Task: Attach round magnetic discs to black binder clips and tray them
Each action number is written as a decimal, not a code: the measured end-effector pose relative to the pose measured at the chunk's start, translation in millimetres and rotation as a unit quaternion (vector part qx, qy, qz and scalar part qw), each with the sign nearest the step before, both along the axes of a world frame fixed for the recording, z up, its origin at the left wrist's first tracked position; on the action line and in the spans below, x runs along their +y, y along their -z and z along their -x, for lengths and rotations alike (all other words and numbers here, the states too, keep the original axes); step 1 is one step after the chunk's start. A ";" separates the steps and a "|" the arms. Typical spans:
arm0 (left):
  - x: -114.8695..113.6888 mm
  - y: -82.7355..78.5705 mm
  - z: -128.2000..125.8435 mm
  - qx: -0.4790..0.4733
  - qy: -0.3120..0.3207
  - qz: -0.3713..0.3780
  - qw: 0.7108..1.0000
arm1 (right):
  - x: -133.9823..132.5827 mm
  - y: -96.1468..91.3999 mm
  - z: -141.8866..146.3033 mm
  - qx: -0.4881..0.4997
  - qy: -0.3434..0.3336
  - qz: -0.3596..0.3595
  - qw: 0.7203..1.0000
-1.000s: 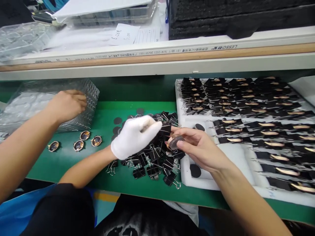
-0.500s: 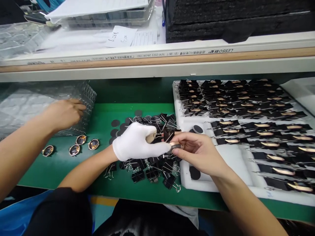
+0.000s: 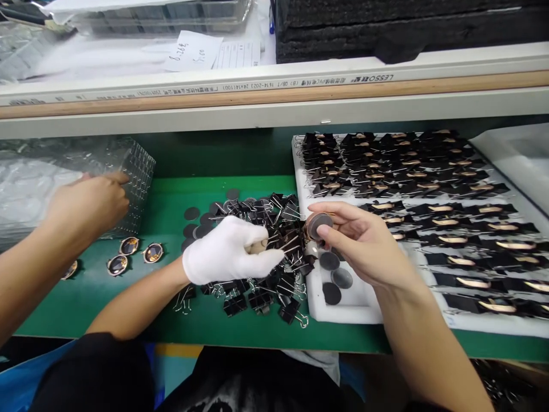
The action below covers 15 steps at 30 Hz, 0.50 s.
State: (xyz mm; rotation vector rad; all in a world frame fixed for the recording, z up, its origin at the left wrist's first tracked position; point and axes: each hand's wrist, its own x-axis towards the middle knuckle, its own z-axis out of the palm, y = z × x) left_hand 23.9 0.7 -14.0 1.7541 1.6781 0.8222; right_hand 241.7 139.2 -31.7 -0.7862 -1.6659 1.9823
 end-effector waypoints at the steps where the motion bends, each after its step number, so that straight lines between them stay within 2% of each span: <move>1: -0.1 -0.1 -1.2 -0.003 0.007 0.007 1.000 | 0.9 -0.7 -0.1 0.001 0.000 -0.004 1.000; 7: -0.7 0.4 -5.9 -0.022 0.016 0.024 0.999 | 1.0 -3.1 1.0 -0.007 -0.002 -0.044 0.999; 15: -2.0 3.6 -11.8 0.000 0.010 0.045 0.999 | -2.9 -5.2 3.5 -0.037 -0.015 -0.087 0.995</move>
